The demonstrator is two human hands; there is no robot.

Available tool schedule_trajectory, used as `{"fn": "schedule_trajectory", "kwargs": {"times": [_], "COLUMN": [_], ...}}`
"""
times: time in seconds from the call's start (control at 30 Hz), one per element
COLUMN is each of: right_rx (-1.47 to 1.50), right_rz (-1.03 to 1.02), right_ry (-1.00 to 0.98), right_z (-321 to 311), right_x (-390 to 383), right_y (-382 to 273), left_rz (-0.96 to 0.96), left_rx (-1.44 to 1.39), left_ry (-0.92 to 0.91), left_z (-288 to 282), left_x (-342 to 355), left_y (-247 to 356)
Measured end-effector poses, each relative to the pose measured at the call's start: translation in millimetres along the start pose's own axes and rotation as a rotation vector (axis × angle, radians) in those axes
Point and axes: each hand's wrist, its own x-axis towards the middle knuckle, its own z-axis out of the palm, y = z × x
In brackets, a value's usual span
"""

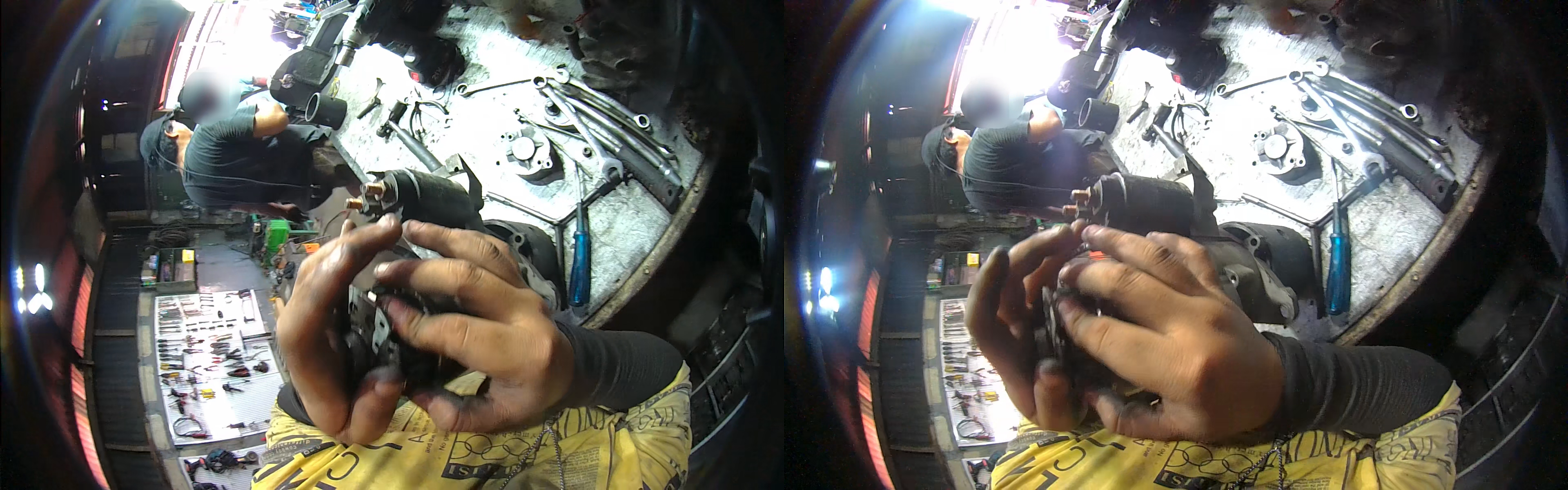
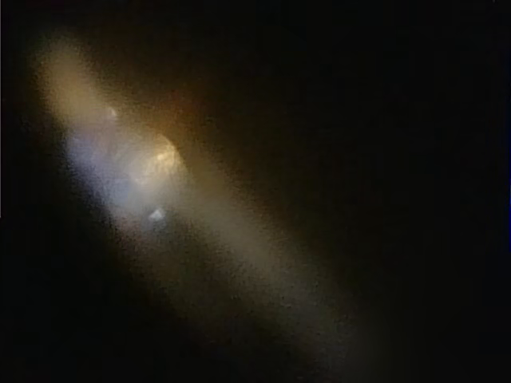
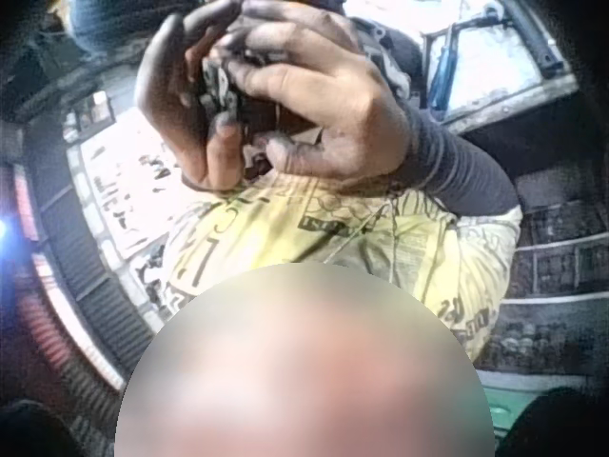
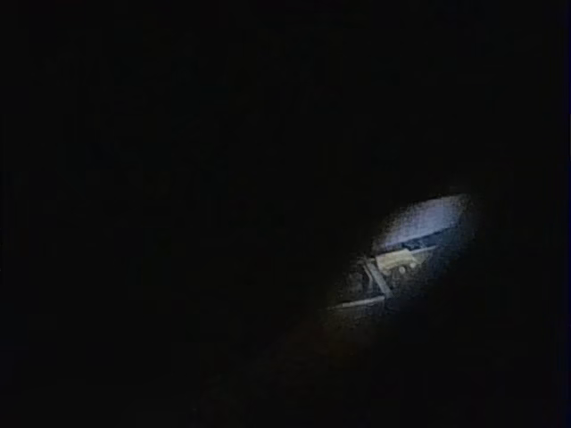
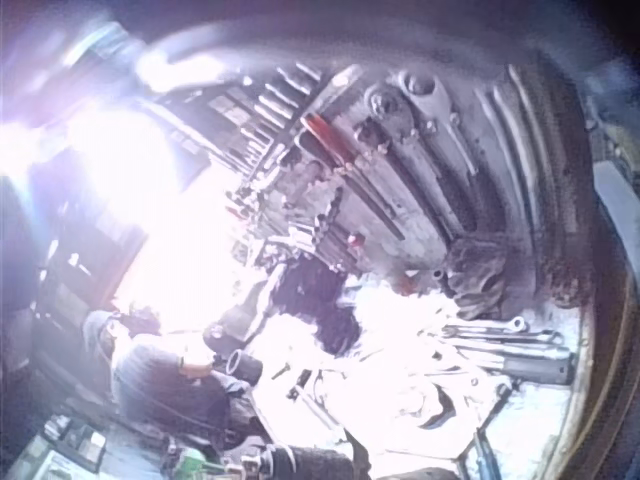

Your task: The person disassembles a cylindrical electrical component, removes and inspects internal parts, then reassembles it using a screwdriver. They handle the housing, internal rotor, and small fasteners, placing tools and parts on the workbench.

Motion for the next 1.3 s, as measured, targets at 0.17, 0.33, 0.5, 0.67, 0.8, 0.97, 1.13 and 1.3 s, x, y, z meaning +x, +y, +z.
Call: {"fn": "schedule_trajectory", "kwargs": {"times": [0.17,0.33,0.5,0.67,0.8,0.97,1.13,1.3], "right_rx": [-0.271,-0.188,-0.354,-0.619,-0.84,-0.724,-0.937,-1.302], "right_rz": [0.035,0.113,-0.168,-0.225,0.106,0.506,0.548,0.513], "right_ry": [-0.072,0.081,0.52,0.399,0.174,0.182,-0.171,0.149], "right_z": [5,24,16,39,115,214,244,206], "right_x": [-11,-31,-69,-136,-161,-147,-97,-21], "right_y": [-15,-20,-17,-23,-5,60,118,197], "left_rz": [-0.047,-0.002,0.198,-0.102,-0.778,-1.346,-1.839,-1.953], "left_rx": [-0.078,-0.243,-0.545,-0.437,-0.448,-0.222,-0.215,-0.343], "left_ry": [-0.02,0.155,0.835,0.876,0.611,-0.427,-0.718,-0.691], "left_z": [-3,-2,-27,-42,3,27,-11,-36], "left_x": [-2,-3,-47,-146,-309,-586,-743,-728], "left_y": [3,1,-40,-173,-285,-325,-293,-319]}}
